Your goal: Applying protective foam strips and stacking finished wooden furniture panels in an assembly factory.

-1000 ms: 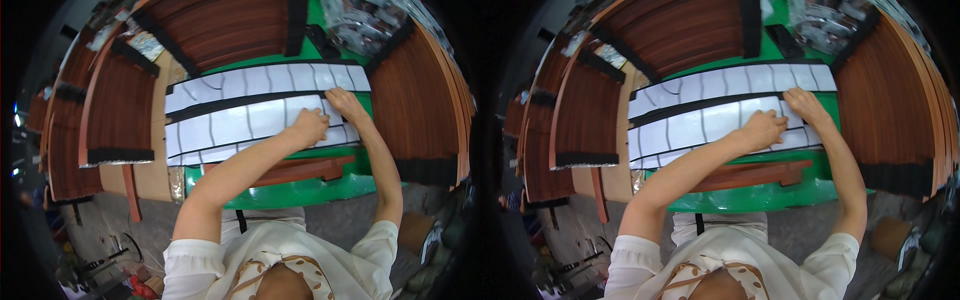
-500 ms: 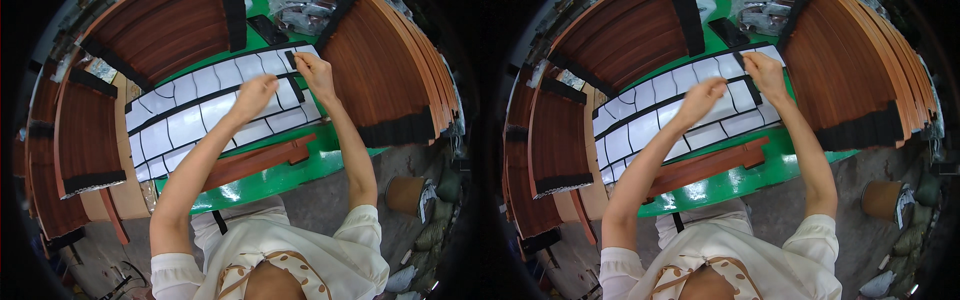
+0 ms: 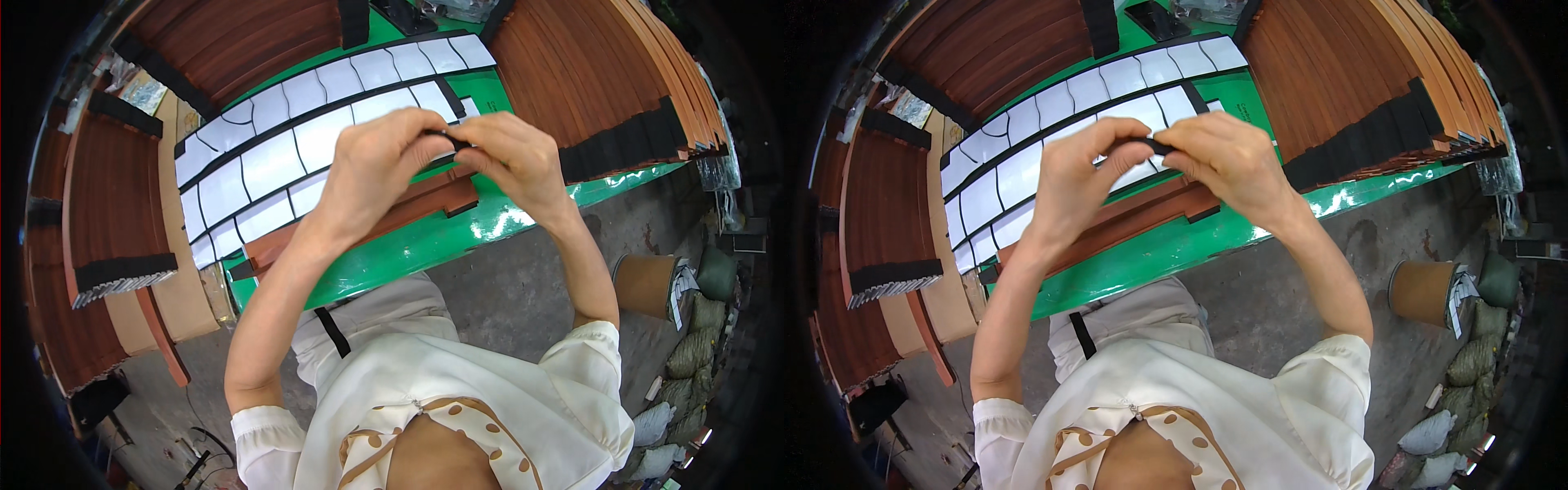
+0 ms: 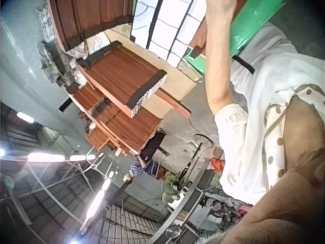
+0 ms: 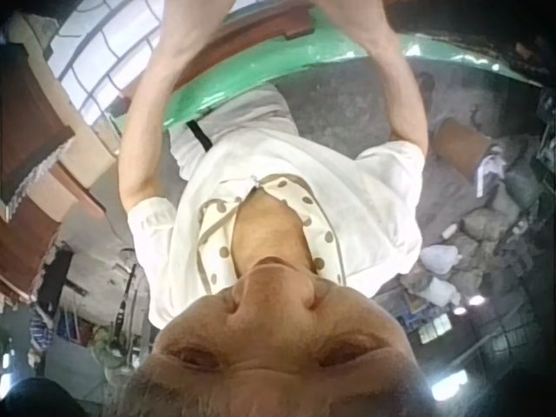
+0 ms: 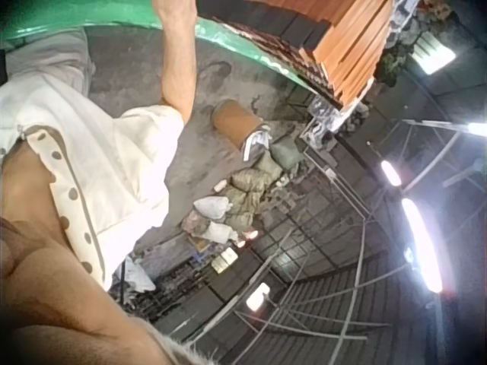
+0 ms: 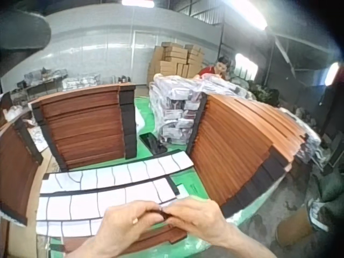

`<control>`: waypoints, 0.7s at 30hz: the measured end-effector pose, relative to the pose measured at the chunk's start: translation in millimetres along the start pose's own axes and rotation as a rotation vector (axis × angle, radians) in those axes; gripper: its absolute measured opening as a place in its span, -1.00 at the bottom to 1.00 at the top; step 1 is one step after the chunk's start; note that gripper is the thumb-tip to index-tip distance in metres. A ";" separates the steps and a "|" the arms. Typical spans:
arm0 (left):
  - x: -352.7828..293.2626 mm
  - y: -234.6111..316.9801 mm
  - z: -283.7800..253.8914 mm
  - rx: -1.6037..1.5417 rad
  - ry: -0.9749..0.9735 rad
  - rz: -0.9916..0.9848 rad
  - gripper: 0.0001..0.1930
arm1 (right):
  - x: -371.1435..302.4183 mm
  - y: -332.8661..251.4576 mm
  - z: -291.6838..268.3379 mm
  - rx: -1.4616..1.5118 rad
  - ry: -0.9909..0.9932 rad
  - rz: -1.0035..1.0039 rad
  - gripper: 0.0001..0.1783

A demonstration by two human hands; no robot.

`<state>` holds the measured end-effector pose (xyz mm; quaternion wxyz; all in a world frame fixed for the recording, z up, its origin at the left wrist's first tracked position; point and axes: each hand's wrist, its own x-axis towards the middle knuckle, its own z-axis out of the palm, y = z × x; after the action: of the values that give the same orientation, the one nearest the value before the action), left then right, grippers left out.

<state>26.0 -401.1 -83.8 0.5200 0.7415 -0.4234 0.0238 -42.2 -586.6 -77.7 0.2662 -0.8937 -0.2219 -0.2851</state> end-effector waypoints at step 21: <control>-34.3 -31.5 86.2 0.424 -0.009 -0.250 -0.75 | -59.2 48.2 1.5 -0.019 -0.247 0.198 -0.75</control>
<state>-10.3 -445.4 -163.3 0.3498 0.8808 -0.3160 0.0443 -58.9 -636.8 -132.7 0.2551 -0.9419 -0.1613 -0.1475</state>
